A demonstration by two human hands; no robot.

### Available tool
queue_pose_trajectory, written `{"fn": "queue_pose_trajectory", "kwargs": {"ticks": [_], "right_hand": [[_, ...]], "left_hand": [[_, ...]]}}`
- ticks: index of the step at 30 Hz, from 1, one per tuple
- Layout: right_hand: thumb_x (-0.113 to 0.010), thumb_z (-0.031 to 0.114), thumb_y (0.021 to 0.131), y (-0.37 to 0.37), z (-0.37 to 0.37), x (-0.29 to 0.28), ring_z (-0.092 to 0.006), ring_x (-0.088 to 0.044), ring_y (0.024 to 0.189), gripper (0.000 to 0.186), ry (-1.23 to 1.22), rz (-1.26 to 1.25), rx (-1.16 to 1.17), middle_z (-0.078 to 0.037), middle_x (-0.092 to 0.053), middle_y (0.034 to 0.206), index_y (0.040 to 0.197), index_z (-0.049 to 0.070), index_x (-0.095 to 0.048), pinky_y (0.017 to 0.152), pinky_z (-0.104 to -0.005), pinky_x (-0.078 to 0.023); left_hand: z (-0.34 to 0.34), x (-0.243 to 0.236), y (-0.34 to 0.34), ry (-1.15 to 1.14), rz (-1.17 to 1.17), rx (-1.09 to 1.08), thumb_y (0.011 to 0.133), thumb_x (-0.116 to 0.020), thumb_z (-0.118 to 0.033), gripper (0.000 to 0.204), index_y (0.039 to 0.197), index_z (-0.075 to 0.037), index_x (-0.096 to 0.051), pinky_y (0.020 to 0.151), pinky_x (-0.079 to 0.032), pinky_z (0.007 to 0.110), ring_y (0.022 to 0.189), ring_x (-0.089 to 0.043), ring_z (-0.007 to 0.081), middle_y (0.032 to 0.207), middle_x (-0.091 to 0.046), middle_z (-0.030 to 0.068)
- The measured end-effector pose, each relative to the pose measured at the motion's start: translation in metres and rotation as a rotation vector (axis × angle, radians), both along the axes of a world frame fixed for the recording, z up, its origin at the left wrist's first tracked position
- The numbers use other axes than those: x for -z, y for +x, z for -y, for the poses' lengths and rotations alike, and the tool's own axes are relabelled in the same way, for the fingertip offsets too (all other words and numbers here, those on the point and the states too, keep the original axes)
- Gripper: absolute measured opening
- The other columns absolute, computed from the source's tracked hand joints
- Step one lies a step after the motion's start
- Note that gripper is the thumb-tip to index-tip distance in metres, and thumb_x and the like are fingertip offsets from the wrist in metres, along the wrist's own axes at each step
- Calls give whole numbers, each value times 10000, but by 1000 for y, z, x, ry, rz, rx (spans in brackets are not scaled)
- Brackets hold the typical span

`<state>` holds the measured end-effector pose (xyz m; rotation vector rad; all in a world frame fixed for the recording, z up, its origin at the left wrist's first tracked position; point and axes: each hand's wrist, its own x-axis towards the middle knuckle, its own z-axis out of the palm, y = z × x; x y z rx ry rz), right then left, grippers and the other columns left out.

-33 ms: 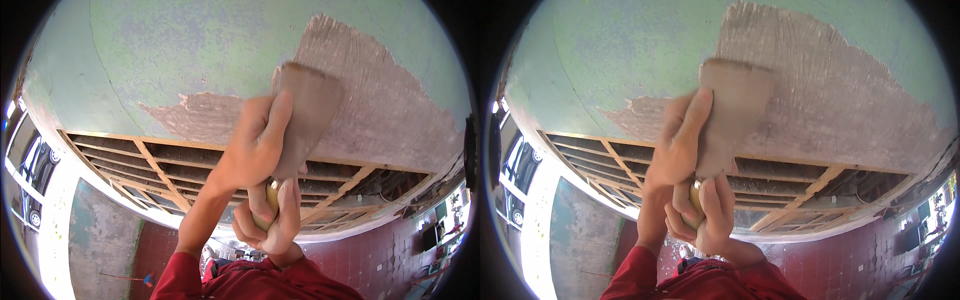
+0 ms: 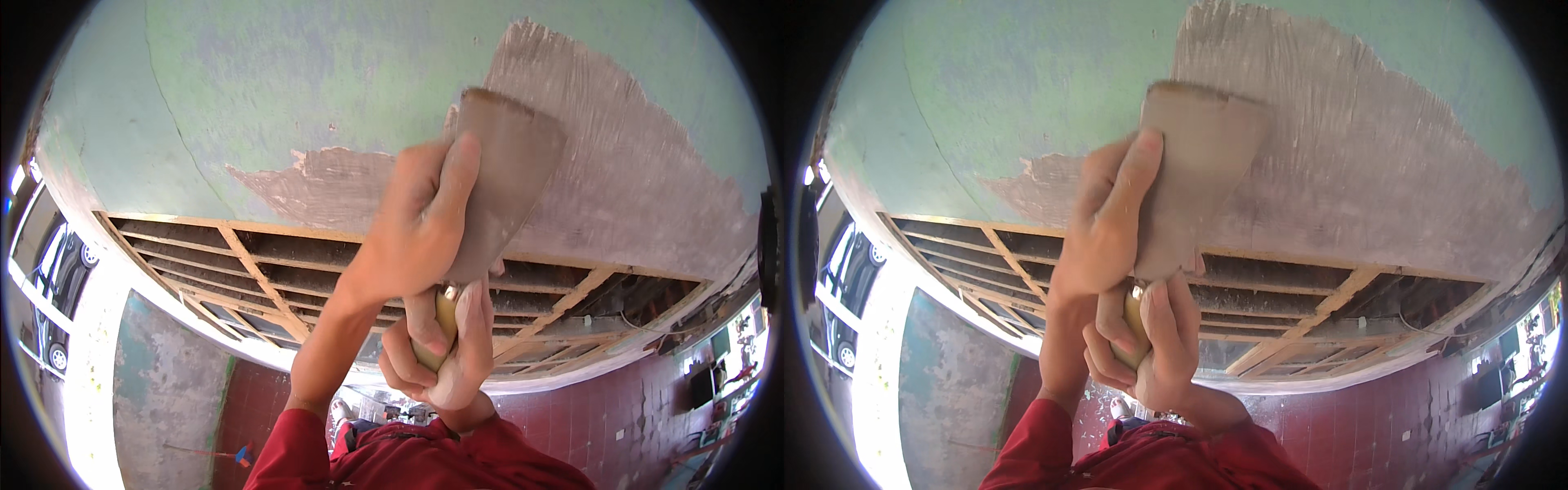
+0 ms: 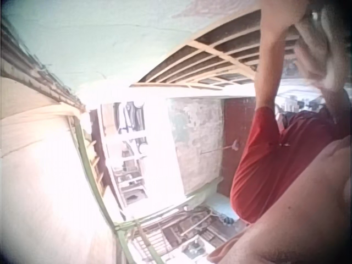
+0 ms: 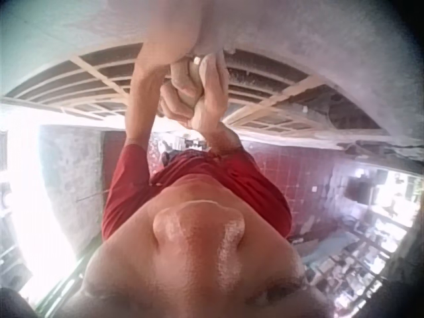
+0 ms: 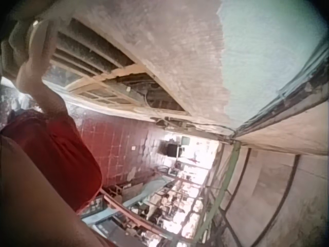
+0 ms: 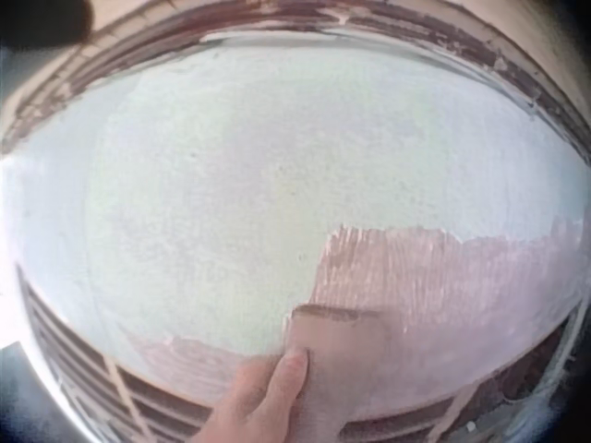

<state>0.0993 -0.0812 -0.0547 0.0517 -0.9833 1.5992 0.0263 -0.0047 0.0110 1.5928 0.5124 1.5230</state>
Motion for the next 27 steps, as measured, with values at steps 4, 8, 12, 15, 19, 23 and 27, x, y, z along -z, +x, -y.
{"fn": "queue_pose_trajectory", "kwargs": {"ticks": [4,8,12,15,19,23,27], "right_hand": [[-190,439,1079,-1,-4,2,-83,-302,342,385,20,-9,8,21,-383,711,1322,184,-346,276,-225,-280],[-190,439,1080,1,-2,7,-83,-306,344,387,33,15,-7,22,-383,709,1332,189,-342,278,-224,-285],[-193,443,1079,-2,3,2,-83,-311,343,390,-19,-33,-21,22,-387,714,1342,197,-342,278,-225,-285],[-192,447,1079,-2,-2,10,-81,-309,342,392,15,-18,-14,28,-392,720,1333,197,-355,273,-226,-275],[-188,452,1078,-2,-6,-2,-77,-291,339,400,12,-45,-43,36,-391,724,1315,190,-375,267,-224,-260],[-187,460,1078,-5,-1,-1,-73,-271,332,415,-27,-70,-27,40,-390,725,1295,173,-393,265,-222,-250],[-230,375,1088,-3,4,0,-88,-298,361,331,-100,-129,-35,-23,-395,690,1206,101,-373,301,-242,-261]], "left_hand": [[-3,1,2,9,26,36,1058,-421,-213,394,771,40,-513,545,-375,292,645,-416,68,624,-474,41],[-8,11,-4,70,-63,42,1064,-402,-348,445,995,50,-586,481,-484,243,561,-613,122,720,-625,83],[-4,4,-4,-13,-53,56,1061,-407,-309,410,928,51,-553,504,-450,263,597,-547,112,689,-566,75],[-2,5,0,6,19,49,1056,-418,-228,391,785,44,-493,559,-369,301,665,-394,84,634,-443,51],[-6,-7,0,32,-19,-18,1055,-420,-232,397,778,46,-482,560,-361,305,668,-386,88,635,-431,53],[-4,-4,-1,42,-23,1,1056,-430,-244,404,773,39,-482,558,-362,303,662,-399,88,634,-446,42],[0,3,3,2,23,41,1059,-436,-254,412,765,29,-486,556,-365,299,658,-412,79,636,-465,26]]}}
